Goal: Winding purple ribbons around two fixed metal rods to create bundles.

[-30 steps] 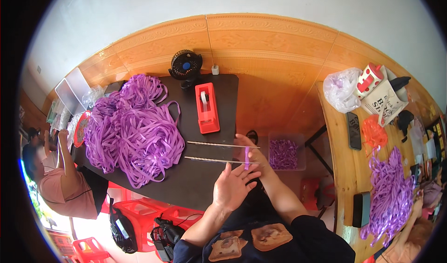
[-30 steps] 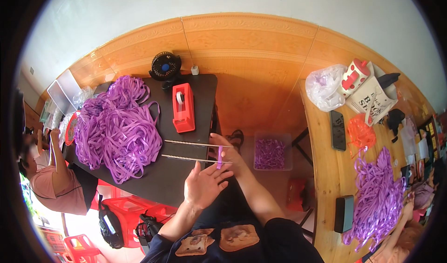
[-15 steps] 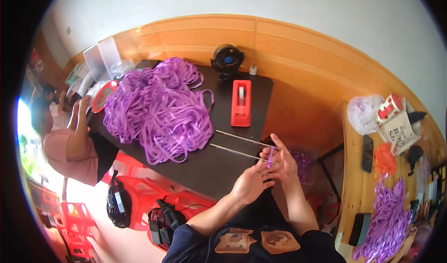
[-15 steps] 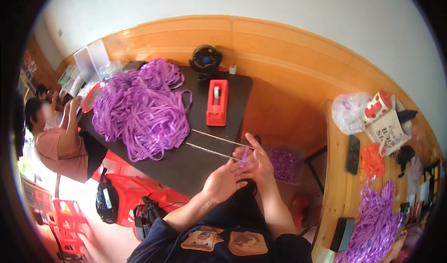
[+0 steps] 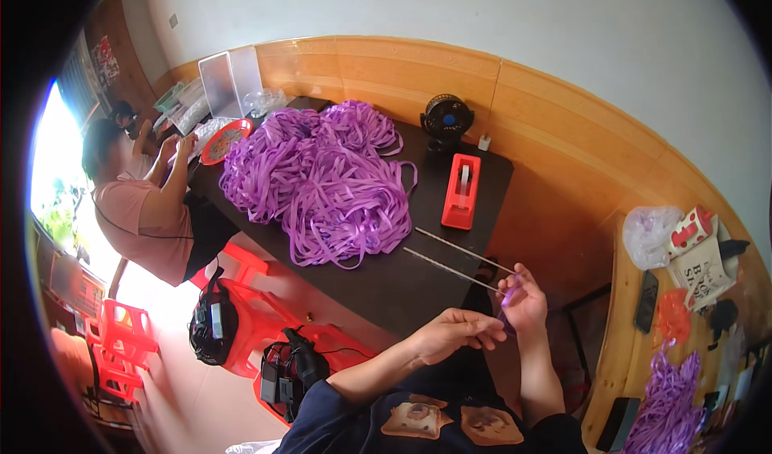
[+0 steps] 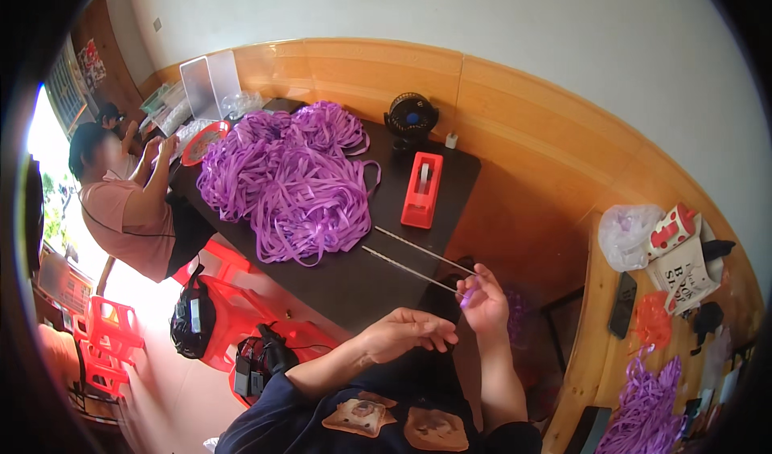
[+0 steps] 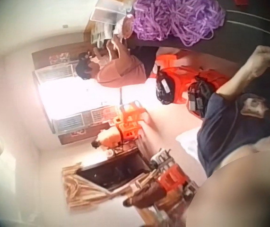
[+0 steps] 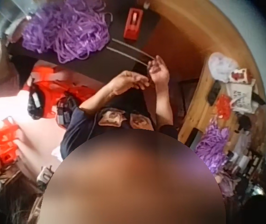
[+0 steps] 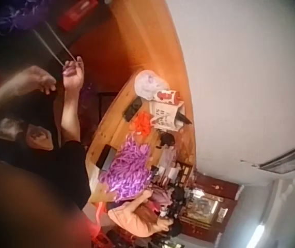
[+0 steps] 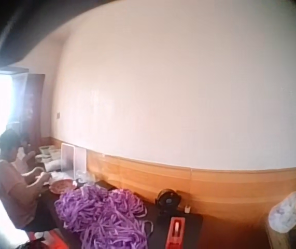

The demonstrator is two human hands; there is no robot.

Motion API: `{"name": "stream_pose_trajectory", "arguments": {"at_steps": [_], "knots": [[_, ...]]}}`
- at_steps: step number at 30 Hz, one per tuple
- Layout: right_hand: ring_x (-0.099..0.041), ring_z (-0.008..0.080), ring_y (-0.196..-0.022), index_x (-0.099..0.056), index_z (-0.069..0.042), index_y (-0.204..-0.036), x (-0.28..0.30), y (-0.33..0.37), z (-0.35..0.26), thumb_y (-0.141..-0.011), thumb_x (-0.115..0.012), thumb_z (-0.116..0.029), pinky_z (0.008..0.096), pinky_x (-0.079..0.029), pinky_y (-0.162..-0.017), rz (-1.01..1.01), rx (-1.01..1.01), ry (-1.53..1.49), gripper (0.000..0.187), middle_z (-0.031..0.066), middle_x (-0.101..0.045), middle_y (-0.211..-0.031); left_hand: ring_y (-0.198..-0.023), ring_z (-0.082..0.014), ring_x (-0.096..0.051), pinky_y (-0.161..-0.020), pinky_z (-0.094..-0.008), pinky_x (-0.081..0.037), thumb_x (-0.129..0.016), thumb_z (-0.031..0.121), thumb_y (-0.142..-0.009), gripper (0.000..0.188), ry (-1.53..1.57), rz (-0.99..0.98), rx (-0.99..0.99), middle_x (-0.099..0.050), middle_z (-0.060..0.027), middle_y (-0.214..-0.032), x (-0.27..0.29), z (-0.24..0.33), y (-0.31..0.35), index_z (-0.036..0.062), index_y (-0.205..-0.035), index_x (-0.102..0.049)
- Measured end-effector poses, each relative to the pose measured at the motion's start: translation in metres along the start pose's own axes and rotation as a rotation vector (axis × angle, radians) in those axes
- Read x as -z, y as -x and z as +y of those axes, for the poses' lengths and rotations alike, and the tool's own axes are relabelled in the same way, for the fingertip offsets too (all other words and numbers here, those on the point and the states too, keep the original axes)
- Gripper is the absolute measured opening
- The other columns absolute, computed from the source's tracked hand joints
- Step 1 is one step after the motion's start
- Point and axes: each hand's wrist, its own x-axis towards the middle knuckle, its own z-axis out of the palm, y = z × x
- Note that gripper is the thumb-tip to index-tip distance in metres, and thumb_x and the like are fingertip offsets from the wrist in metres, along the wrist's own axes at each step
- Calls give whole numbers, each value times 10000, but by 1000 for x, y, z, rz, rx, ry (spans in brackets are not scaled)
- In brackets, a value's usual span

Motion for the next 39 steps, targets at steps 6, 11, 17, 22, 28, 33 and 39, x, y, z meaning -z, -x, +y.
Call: {"name": "stream_pose_trajectory", "arguments": {"at_steps": [6,11,17,22,28,33,39], "knots": [[-597,264,-883,-580,-97,-1138,12,10,-12,-937,-509,-117,390,-495,-764,56,39,1,214,91,-617,-864,-901,-156,-635,-792,-249,-482,-532,217,-960,321,-64,209,-211,-665,-128,-1070,12,31,34,-14,-1169,-607],[-633,230,-775,-588,-57,-1158,49,19,-60,-954,-510,-164,341,-508,-695,394,240,616,243,103,-662,-853,-861,-217,-633,-776,-305,-482,-620,-4,-831,199,-1225,889,-812,-650,-96,-929,61,96,60,13,-1024,-664],[-591,158,-816,-611,18,-1024,120,27,-73,-922,-561,-132,300,-475,-738,728,689,1542,188,71,-628,-890,-1265,-431,-334,-966,-516,-307,-645,97,-738,124,-2038,1061,-594,-443,-179,-1325,92,116,50,13,-829,-637],[-588,124,-801,-624,-13,-993,-53,60,-10,-833,-597,12,238,-483,-679,187,755,1438,165,76,-612,-959,-887,-276,-555,-783,-418,-366,-638,19,-684,103,-1837,822,-948,-593,-67,-852,68,86,28,64,-767,-599],[-604,173,-879,-471,-22,-1290,-113,46,34,-697,-607,139,259,-475,-739,-478,650,1357,630,174,-470,-1336,-727,-233,-545,-651,-348,-412,-621,70,-604,256,-1711,316,-1007,-569,-52,-817,-4,41,10,100,-854,-668],[-598,137,-848,-612,45,-1077,-100,48,38,-723,-581,116,252,-462,-730,-383,282,1073,362,100,-637,-939,-859,-261,-556,-690,-367,-434,-691,67,-583,290,-1620,329,-1056,-582,-74,-944,-22,37,29,103,-870,-682],[-589,176,-618,-633,44,-876,-106,73,15,-832,-590,29,253,-461,-581,-298,669,1102,63,116,-628,-738,-1024,-353,-515,-845,-449,-410,-737,84,-657,515,-1740,603,-823,-544,-147,-1135,22,80,40,56,-1145,-575]]}}
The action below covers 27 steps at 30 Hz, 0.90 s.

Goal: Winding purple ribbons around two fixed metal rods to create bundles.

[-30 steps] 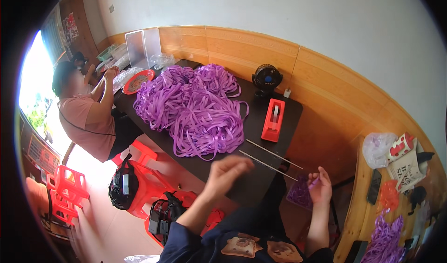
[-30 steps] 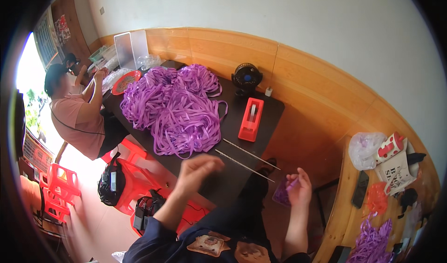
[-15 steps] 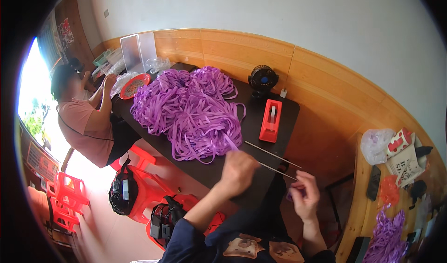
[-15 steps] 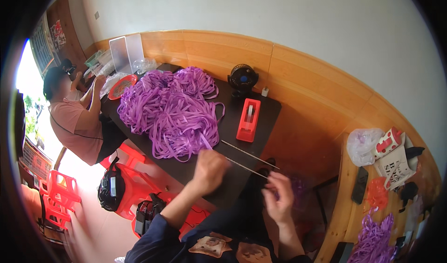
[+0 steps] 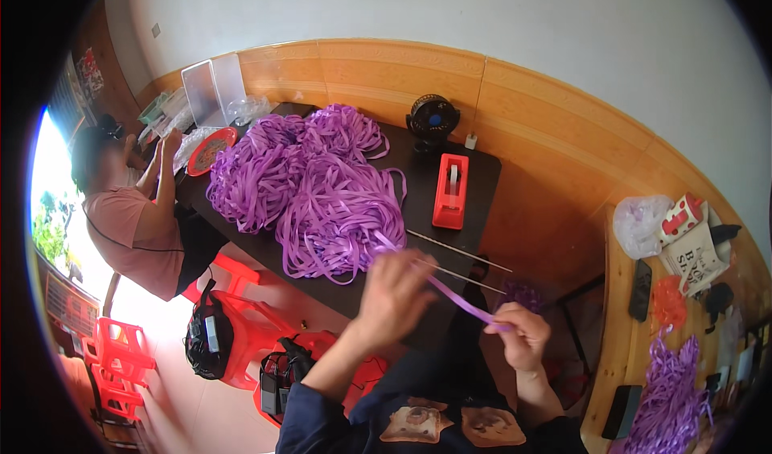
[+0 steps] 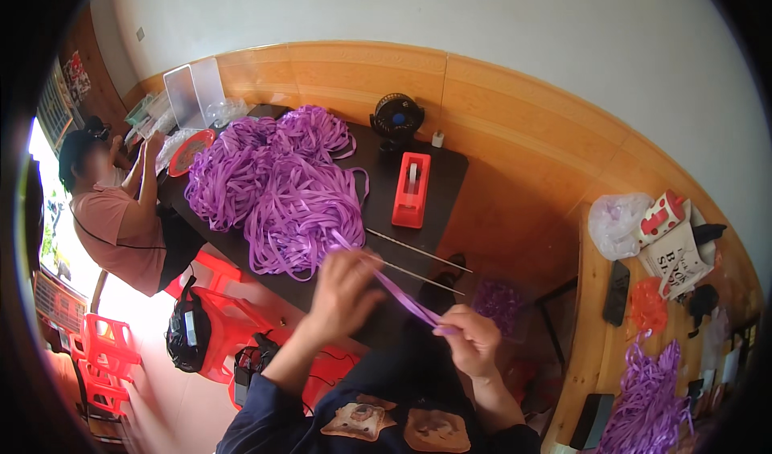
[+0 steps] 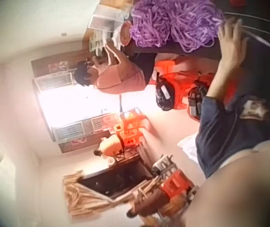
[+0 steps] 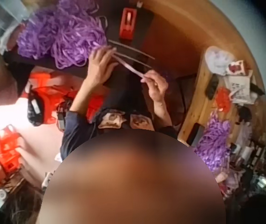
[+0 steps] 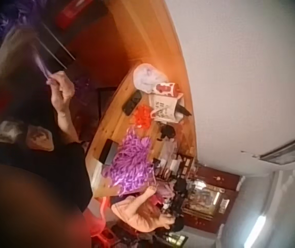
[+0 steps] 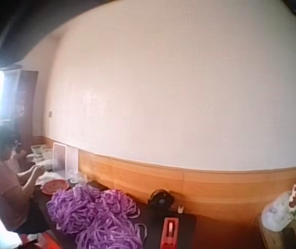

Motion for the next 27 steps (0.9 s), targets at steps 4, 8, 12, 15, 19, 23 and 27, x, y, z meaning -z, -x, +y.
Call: {"name": "stream_pose_trajectory", "arguments": {"at_steps": [4,8,12,15,19,23,27], "knots": [[-541,169,-568,-603,48,-828,20,-2,-21,-914,-588,-181,262,-424,-526,213,155,-222,245,116,-579,-669,-1132,-359,-471,-903,-464,-387,-592,59,-754,488,-430,-66,191,-517,-148,-1224,0,-77,5,103,-1238,-545],[-499,162,-523,-575,44,-827,29,4,-32,-943,-545,-244,274,-406,-487,345,222,-93,312,98,-529,-635,-1085,-316,-496,-852,-433,-403,-578,37,-729,458,-457,-70,257,-549,-130,-1153,5,-112,12,104,-1181,-600],[-396,123,-513,-532,-24,-874,43,8,-39,-969,-424,-130,238,-337,-433,452,311,20,179,44,-434,-621,-1059,-316,-499,-834,-428,-408,-568,19,-704,465,-451,-44,298,-556,-131,-1146,4,-126,-2,92,-1161,-615],[-378,116,-515,-537,-26,-868,39,9,-36,-982,-418,-149,237,-293,-422,430,238,13,206,37,-429,-615,-1058,-319,-498,-836,-428,-408,-567,17,-695,464,-442,-40,299,-557,-137,-1144,4,-132,-2,78,-1152,-618],[-359,107,-498,-540,-24,-879,57,18,-42,-968,-452,-208,236,-287,-447,552,245,-68,223,33,-425,-630,-1072,-319,-493,-846,-430,-405,-575,31,-695,459,-440,-20,267,-552,-139,-1150,9,-130,4,66,-1151,-617],[-340,102,-476,-538,-27,-882,67,31,-43,-972,-447,-341,246,-273,-447,464,299,-219,338,23,-413,-593,-1086,-323,-484,-863,-438,-396,-578,39,-698,463,-412,-73,299,-546,-142,-1165,7,-129,12,61,-1159,-610],[-359,112,-454,-547,-19,-847,55,41,-39,-954,-507,-328,248,-275,-402,343,45,-139,330,49,-440,-594,-1158,-370,-437,-926,-474,-349,-552,8,-697,529,-547,-28,273,-515,-170,-1232,9,-92,10,55,-1224,-558]]}}
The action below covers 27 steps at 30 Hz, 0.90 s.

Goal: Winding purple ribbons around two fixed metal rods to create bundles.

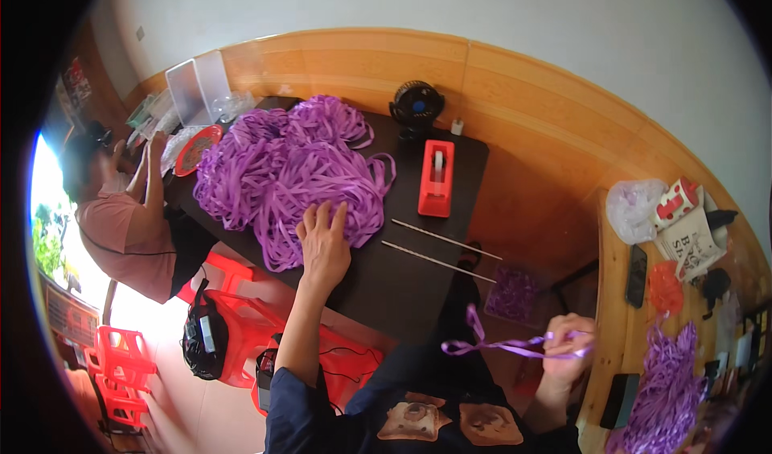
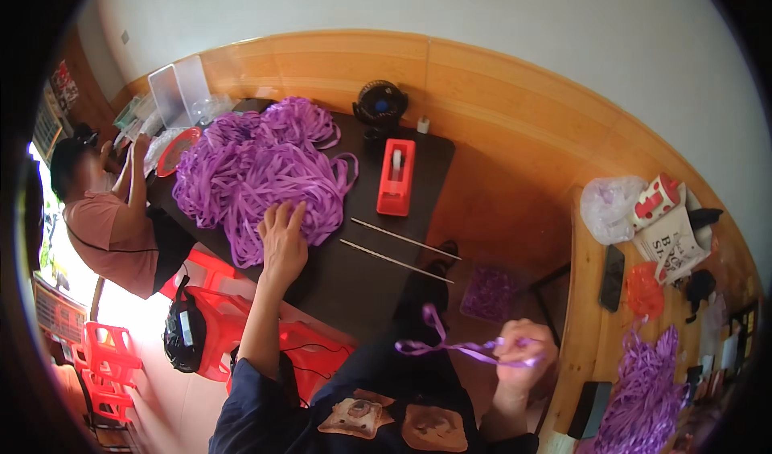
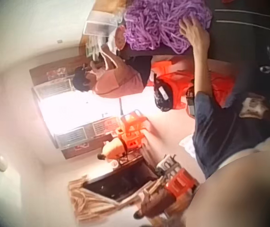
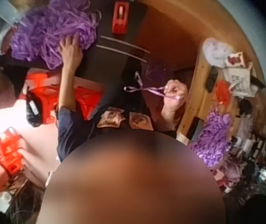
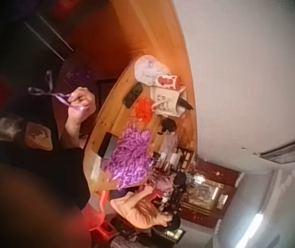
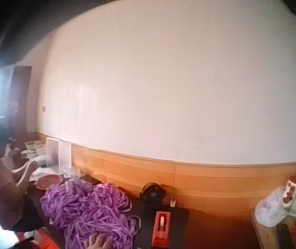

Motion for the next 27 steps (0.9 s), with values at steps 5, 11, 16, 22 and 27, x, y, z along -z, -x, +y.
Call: {"name": "stream_pose_trajectory", "arguments": {"at_steps": [5,11,16,22,27], "knots": [[-483,146,-538,-617,58,-894,-26,4,9,-950,-547,-311,253,-369,-475,-113,-121,-99,380,83,-538,-642,-1115,-360,-493,-933,-451,-355,-632,10,-710,397,412,14,-217,-564,-133,-1164,30,77,18,38,-1105,-613],[-542,169,-612,-634,65,-902,-40,-23,-20,-929,-572,-366,275,-423,-557,-292,-121,3,437,131,-610,-726,-1000,-351,-573,-827,-414,-478,-638,-34,-721,374,1060,-298,-392,-586,-204,-1106,40,130,49,-31,-1094,-607],[-559,195,-531,-600,49,-869,-43,-32,-51,-942,-505,-445,295,-405,-500,-276,77,-5,508,132,-595,-709,-991,-395,-586,-798,-409,-520,-644,37,-782,616,1130,-740,-348,-463,-254,-1282,10,173,98,-8,-1342,-392],[-485,171,-523,-560,1,-917,-31,-33,-56,-987,-399,-434,274,-372,-503,-216,237,90,469,88,-507,-681,-721,-344,-640,-642,-405,-531,-573,-16,-716,265,819,-599,-488,-617,-175,-779,-18,178,133,-13,-978,-613],[-402,166,-585,-575,-20,-871,-13,-10,-13,-981,-375,-480,287,-354,-543,-7,-190,-378,513,79,-451,-679,-782,-345,-652,-666,-391,-536,-566,-27,-746,309,1174,-564,-414,-652,-191,-856,21,155,83,-34,-1052,-613]]}}
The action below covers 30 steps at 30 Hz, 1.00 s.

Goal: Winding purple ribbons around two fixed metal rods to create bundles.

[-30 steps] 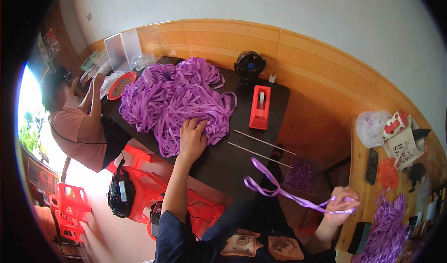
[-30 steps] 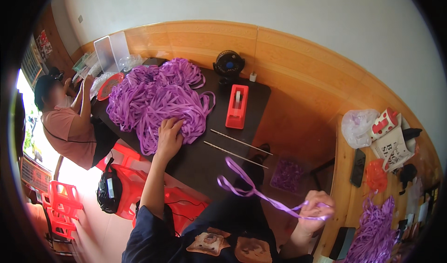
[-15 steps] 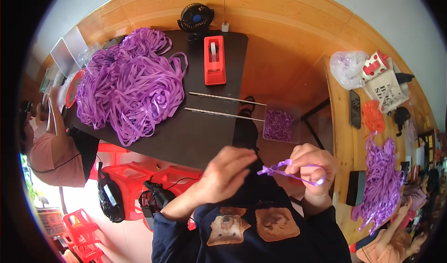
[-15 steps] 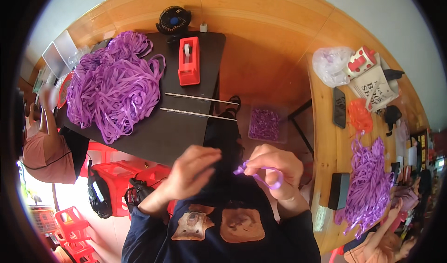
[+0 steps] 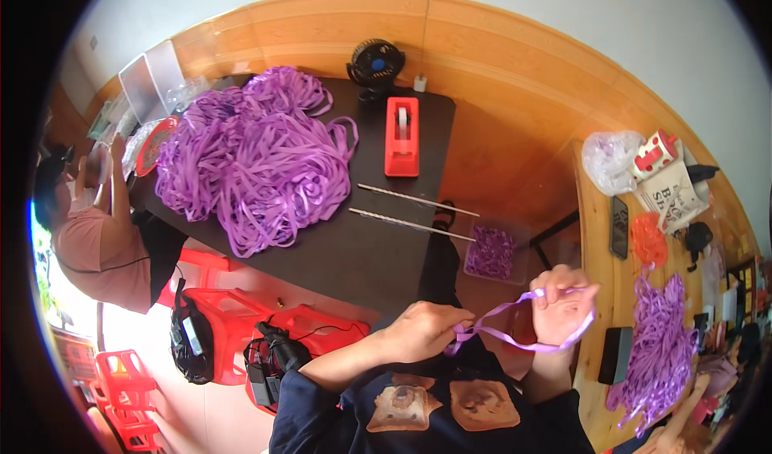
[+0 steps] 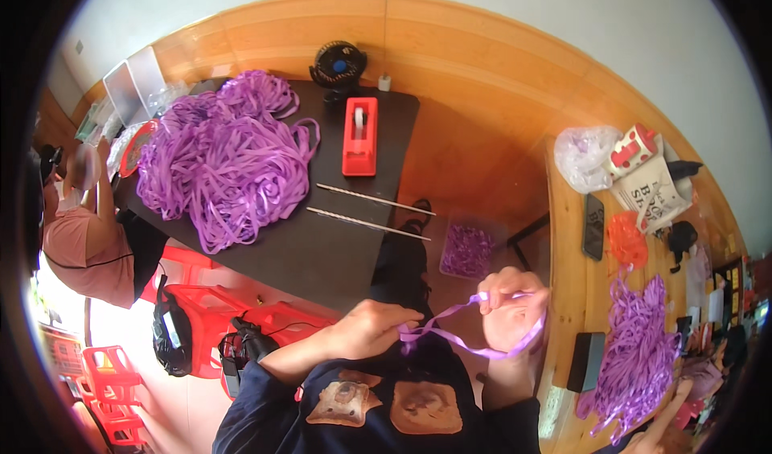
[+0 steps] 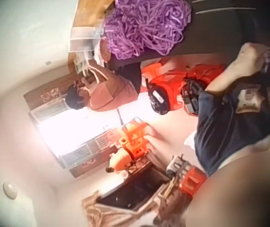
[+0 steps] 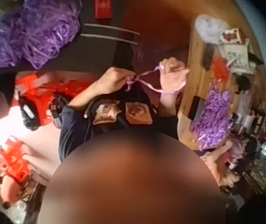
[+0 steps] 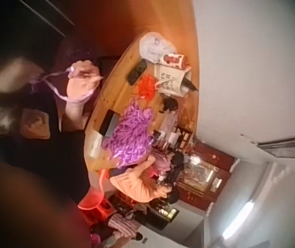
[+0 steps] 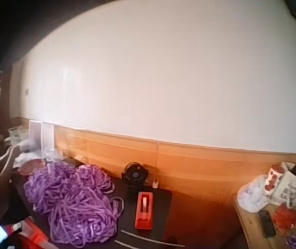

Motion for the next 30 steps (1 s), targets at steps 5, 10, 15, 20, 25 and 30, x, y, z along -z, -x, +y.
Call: {"name": "stream_pose_trajectory", "arguments": {"at_steps": [5,10,15,20,25,30], "knots": [[-384,149,-599,-596,-33,-831,37,13,24,-965,-411,-495,293,-316,-570,305,-236,-582,516,24,-438,-670,-737,-171,-662,-633,-299,-523,-546,33,-893,217,33,341,220,-679,-115,-868,90,47,-1,-29,-1073,-649],[-406,166,-637,-607,-22,-869,58,11,10,-961,-440,-477,303,-380,-612,341,-49,-516,493,48,-462,-700,-478,-35,-453,-453,-190,-363,-502,41,-924,230,-37,797,338,-495,29,-561,166,19,8,-9,-1079,-664],[-429,173,-668,-623,-11,-874,43,0,26,-961,-446,-473,297,-391,-624,225,-70,-467,502,60,-491,-714,-459,-33,-425,-428,-205,-317,-523,98,-942,225,-76,831,379,-493,23,-548,203,-10,17,-24,-1069,-664],[-439,169,-651,-628,-36,-856,53,-2,39,-956,-454,-475,299,-398,-623,383,-45,-434,483,44,-491,-690,-518,-84,-523,-496,-240,-430,-504,-3,-861,283,-379,787,381,-601,-63,-659,204,-7,18,-53,-1110,-631],[-555,210,-850,-598,-15,-911,23,23,84,-953,-466,-456,355,-468,-776,350,-290,-145,461,103,-592,-866,-618,-196,-636,-590,-315,-480,-455,-8,-801,370,-409,565,378,-636,-169,-703,195,-21,4,-83,-1136,-592],[-559,209,-815,-612,-27,-889,53,33,81,-956,-467,-454,343,-470,-755,426,-274,-226,456,92,-598,-861,-526,-135,-601,-516,-266,-455,-442,117,-950,338,-226,735,537,-601,-80,-641,220,-69,28,-67,-1211,-556]]}}
